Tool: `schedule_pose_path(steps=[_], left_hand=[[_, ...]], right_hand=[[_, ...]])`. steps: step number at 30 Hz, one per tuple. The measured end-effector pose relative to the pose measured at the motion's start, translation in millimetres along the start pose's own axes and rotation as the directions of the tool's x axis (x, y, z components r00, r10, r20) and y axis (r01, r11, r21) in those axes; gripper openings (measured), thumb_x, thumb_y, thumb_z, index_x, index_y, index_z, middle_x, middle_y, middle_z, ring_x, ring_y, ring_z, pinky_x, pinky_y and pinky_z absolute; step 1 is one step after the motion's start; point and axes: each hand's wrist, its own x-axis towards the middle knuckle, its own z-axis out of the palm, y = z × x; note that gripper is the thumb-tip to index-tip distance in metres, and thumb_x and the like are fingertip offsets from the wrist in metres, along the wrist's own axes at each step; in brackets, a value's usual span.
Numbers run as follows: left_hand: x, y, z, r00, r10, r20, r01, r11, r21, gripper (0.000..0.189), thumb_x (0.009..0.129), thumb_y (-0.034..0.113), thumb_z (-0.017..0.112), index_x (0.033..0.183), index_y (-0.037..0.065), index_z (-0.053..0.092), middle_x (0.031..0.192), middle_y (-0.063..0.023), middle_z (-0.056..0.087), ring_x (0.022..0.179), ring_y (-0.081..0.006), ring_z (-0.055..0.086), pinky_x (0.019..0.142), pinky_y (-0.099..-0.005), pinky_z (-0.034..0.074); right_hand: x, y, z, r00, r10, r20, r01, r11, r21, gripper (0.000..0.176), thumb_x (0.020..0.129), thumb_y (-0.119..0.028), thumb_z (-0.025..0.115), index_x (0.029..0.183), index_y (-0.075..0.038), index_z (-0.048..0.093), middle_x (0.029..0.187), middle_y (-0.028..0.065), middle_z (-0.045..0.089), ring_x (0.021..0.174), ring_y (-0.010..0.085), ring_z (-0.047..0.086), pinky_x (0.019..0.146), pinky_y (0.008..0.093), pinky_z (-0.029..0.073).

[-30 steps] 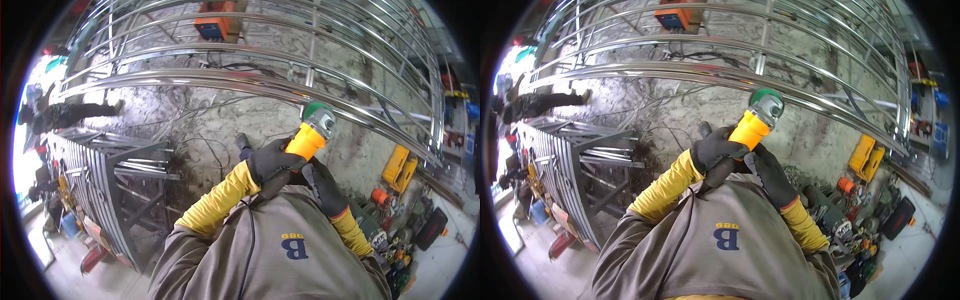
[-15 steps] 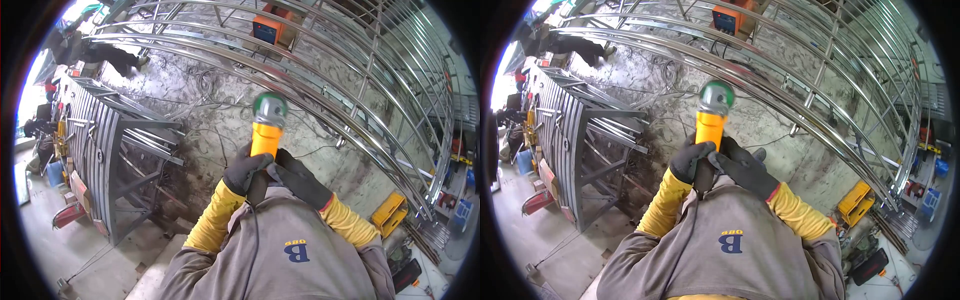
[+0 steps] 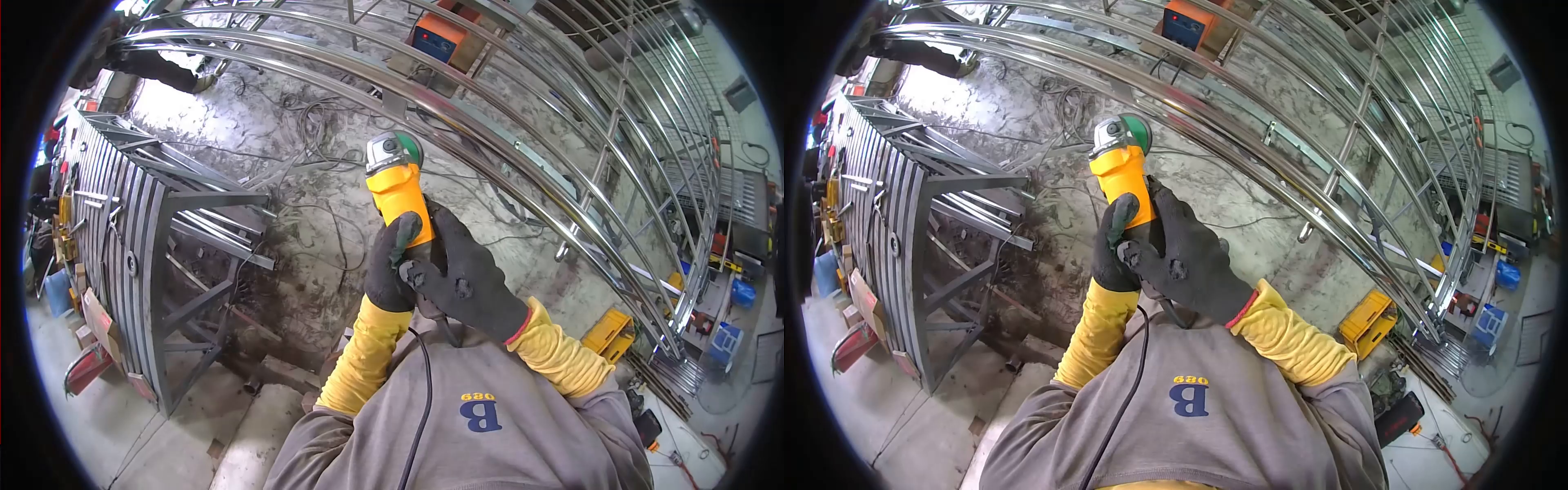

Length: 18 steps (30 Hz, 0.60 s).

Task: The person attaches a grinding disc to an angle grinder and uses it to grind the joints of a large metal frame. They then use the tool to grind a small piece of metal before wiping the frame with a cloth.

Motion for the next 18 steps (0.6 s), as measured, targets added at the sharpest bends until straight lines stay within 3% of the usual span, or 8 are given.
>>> schedule_pose_path(steps=[2,5,6,8,10,11,14,18], left_hand=[[1.6,-1.5,-0.3,1.000,-0.021,0.017,0.021,0.999,0.026,0.036,0.100,0.026,0.069,0.125,0.003,0.062,0.107,-0.0063,0.069,0.092,-0.0169,0.069,0.082,-0.0318,0.056],[3.3,-5.0,13.1,1.000,0.024,-0.017,-0.023,0.998,0.053,0.034,0.100,0.026,0.069,0.124,0.003,0.062,0.107,-0.0055,0.069,0.093,-0.0155,0.068,0.081,-0.0308,0.055],[5.9,-5.9,11.3,1.000,0.023,-0.018,-0.022,0.998,0.052,0.034,0.100,0.026,0.069,0.124,0.003,0.062,0.107,-0.0055,0.069,0.093,-0.0155,0.068,0.081,-0.0308,0.055],[10.8,-7.7,7.7,0.996,0.037,0.076,-0.041,0.998,0.056,0.037,0.100,0.023,0.067,0.130,0.001,0.060,0.113,-0.0094,0.069,0.102,-0.0218,0.069,0.093,-0.0344,0.057],[9.8,-9.6,14.1,0.997,0.049,0.053,-0.054,0.994,0.095,0.035,0.100,0.024,0.068,0.127,0.002,0.061,0.109,-0.0069,0.068,0.097,-0.0181,0.068,0.087,-0.0320,0.055],[8.7,-9.6,17.5,0.997,0.064,0.031,-0.068,0.989,0.134,0.033,0.099,0.025,0.069,0.124,0.004,0.062,0.105,-0.0045,0.068,0.092,-0.0145,0.067,0.081,-0.0296,0.054],[5.2,-9.1,17.4,0.997,0.061,0.051,-0.073,0.962,0.263,0.033,0.099,0.025,0.068,0.124,0.003,0.062,0.106,-0.0045,0.068,0.092,-0.0148,0.067,0.082,-0.0296,0.054],[4.5,-13.1,20.9,0.994,0.110,0.029,-0.113,0.966,0.231,0.032,0.099,0.023,0.067,0.123,0.002,0.063,0.104,-0.0046,0.068,0.091,-0.0146,0.067,0.080,-0.0295,0.054]], right_hand=[[-0.9,-1.5,-2.6,1.000,0.004,-0.016,-0.005,0.999,-0.041,0.075,0.093,-0.035,0.074,0.153,-0.004,0.043,0.129,0.0252,0.065,0.113,0.0371,0.070,0.095,0.0429,0.056],[-0.7,1.9,-5.4,0.999,-0.014,-0.034,0.015,1.000,0.009,0.073,0.095,-0.032,0.072,0.155,-0.003,0.041,0.129,0.0228,0.066,0.114,0.0343,0.071,0.096,0.0417,0.055],[1.1,9.2,-3.7,0.996,-0.069,-0.062,0.073,0.995,0.064,0.076,0.094,-0.035,0.072,0.156,-0.003,0.040,0.130,0.0242,0.065,0.112,0.0378,0.070,0.094,0.0441,0.056],[2.6,12.9,-6.8,0.988,-0.123,-0.092,0.133,0.984,0.115,0.080,0.094,-0.038,0.073,0.157,-0.003,0.039,0.130,0.0256,0.063,0.110,0.0413,0.070,0.092,0.0466,0.057],[2.0,10.8,-13.3,0.997,-0.075,-0.014,0.076,0.993,0.094,0.069,0.099,-0.025,0.066,0.157,-0.001,0.038,0.133,0.0188,0.066,0.117,0.0277,0.069,0.100,0.0388,0.053],[1.3,12.1,-14.3,0.997,-0.076,-0.013,0.077,0.992,0.096,0.069,0.099,-0.025,0.066,0.157,-0.001,0.038,0.133,0.0188,0.066,0.117,0.0277,0.069,0.100,0.0388,0.053],[-2.2,16.5,-15.1,0.991,-0.130,-0.001,0.128,0.970,0.207,0.069,0.100,-0.025,0.064,0.159,-0.001,0.035,0.134,0.0181,0.065,0.118,0.0261,0.067,0.102,0.0378,0.052],[-0.3,22.4,-13.8,0.990,-0.142,-0.009,0.140,0.960,0.242,0.069,0.102,-0.026,0.060,0.159,0.001,0.033,0.133,0.0169,0.064,0.117,0.0241,0.067,0.101,0.0361,0.052]])
